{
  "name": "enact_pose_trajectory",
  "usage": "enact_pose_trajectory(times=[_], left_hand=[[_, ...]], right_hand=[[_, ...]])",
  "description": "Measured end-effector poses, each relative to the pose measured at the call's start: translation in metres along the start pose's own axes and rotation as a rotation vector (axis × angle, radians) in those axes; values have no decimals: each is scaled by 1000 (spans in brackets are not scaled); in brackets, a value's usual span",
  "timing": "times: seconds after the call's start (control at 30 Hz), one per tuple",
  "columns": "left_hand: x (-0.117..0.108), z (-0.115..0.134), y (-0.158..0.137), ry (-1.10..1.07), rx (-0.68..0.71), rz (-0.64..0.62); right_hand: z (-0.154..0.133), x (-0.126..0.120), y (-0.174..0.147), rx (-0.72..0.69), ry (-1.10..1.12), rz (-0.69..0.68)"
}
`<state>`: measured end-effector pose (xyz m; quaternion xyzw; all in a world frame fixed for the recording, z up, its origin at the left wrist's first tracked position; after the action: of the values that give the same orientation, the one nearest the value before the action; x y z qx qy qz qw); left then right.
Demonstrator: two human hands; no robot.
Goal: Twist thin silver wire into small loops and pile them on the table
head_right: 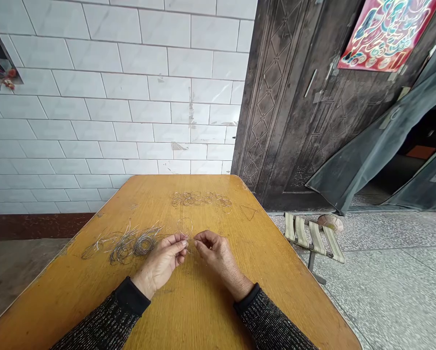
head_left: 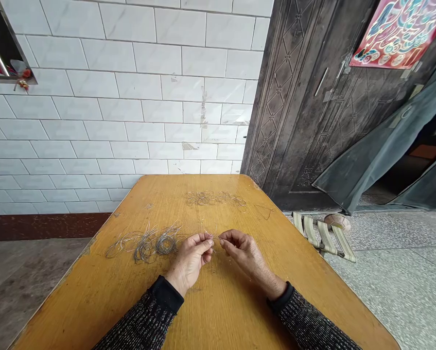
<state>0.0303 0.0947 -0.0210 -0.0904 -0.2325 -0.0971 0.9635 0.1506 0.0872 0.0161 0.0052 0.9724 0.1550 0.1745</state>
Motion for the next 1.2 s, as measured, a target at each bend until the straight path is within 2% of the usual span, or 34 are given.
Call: enact_pose_trajectory(times=[0.5,0.6,0.7,0.87,0.97,1.2], left_hand=[[-2,6,0,-20,23,11],[1,7,-1,47,24,-21],[6,3,-3,168,-14,-89],[16,-1,-9,360,-29,-171],[22,1,-11,407,-9,-211],[16,16,-5,400,106,-158]], right_hand=[[1,-1,1,39,70,-41],[-2,-11,5,36,136,-11],[0,-20,10,91,217,13],[-1,-12,11,121,250,-50],[1,-9,9,139,281,-27],[4,-13,8,173,235,57]])
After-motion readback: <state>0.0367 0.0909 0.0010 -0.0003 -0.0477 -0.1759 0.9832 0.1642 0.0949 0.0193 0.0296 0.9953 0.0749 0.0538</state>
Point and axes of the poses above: each hand's wrist, its own y-axis towards the middle knuckle, its own x-axis out of the palm, z = x × y, the point moved 9 cm from there along y, towards the middle knuckle, and after that the axes turned 2 degrees about x, right-handed, at the moved point
